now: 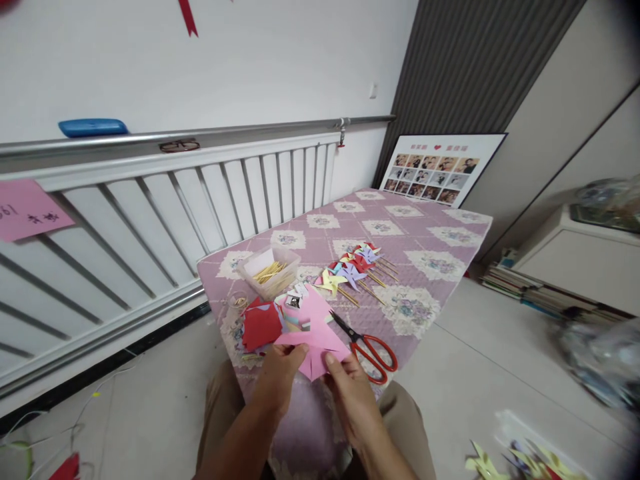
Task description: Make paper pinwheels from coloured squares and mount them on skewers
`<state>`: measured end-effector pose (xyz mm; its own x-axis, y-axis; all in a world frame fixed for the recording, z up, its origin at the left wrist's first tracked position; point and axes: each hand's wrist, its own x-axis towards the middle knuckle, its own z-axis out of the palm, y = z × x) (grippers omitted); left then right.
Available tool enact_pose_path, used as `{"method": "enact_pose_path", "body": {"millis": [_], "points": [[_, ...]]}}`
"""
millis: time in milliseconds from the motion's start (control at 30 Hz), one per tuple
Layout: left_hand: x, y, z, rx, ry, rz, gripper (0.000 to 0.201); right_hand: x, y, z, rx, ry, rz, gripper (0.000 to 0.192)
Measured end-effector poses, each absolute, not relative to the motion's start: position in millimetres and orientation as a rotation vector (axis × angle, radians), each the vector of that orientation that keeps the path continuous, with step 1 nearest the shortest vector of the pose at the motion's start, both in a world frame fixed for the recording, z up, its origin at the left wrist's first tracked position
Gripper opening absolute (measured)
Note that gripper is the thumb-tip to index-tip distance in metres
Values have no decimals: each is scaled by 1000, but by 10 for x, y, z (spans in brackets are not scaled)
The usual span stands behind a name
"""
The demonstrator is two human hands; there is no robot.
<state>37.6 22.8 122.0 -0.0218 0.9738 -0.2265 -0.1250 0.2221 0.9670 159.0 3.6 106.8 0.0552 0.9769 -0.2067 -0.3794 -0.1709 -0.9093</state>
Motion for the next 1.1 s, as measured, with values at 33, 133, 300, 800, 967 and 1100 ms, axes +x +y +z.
{"method": "enact_pose_path", "body": {"millis": [33,133,300,800,967,1100], "points": [[337,252,1222,924,1230,1130,22,1648,57,1077,-1126,-784,1391,38],[226,323,1229,854,1197,1113,22,1823,142,1145,-1168,-849,1262,41],[140,395,1258,893,1137,1056,23,1987,238,1333,-1093,-1154,1249,27],[78,352,1414,1095,1126,849,19,2192,201,1523,-1077,-1754,1412,26],[102,334,1456,1103,1128,808,14,2197,185,1596,-980,-1918,1393,35],[124,326,1464,1124,1060,826,13,2210,202,1564,-949,-1917,1400,27]]}}
